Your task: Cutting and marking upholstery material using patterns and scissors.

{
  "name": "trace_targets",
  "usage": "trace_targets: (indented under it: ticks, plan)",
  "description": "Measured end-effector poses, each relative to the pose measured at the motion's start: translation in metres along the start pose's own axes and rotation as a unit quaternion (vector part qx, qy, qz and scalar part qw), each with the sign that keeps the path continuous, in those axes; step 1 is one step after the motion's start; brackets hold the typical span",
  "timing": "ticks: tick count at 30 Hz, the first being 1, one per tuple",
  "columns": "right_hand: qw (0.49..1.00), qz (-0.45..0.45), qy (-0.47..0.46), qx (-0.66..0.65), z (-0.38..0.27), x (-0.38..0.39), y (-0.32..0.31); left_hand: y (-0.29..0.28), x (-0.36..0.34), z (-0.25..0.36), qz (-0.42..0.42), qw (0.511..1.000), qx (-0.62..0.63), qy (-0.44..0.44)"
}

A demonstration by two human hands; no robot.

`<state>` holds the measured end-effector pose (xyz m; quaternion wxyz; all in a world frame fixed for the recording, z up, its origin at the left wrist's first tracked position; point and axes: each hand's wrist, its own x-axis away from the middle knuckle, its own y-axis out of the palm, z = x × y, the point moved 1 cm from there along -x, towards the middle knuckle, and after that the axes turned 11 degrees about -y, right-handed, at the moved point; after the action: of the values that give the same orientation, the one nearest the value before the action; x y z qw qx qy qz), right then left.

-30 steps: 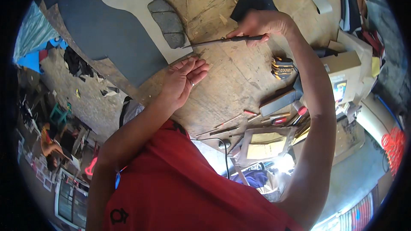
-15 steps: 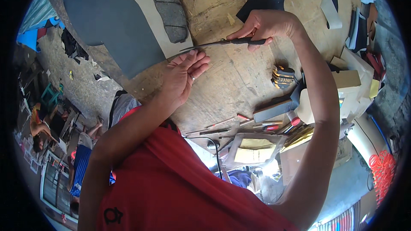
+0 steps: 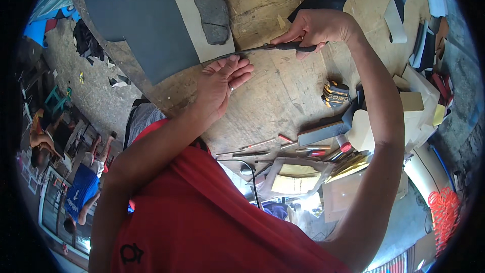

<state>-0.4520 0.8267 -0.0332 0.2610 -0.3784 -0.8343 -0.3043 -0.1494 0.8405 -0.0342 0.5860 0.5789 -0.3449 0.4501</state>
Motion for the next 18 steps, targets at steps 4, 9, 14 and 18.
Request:
trace_targets:
  ticks: [4, 9, 14, 18]
  plan:
    - [1.000, -0.009, -0.001, 0.007, -0.007, -0.001, -0.001, 0.004, 0.001, 0.000, 0.022, 1.000, -0.006, -0.001]
    - [0.999, -0.014, -0.009, 0.030, 0.001, -0.003, -0.003, 0.003, 0.000, -0.001, 0.024, 1.000, -0.004, -0.003]
    - [0.998, -0.020, -0.004, 0.066, -0.008, -0.019, 0.007, 0.000, -0.002, -0.004, 0.017, 1.000, 0.002, 0.007]
    - [0.997, -0.032, -0.018, 0.075, -0.013, -0.023, 0.011, -0.001, -0.003, -0.005, 0.013, 1.000, 0.002, 0.011]
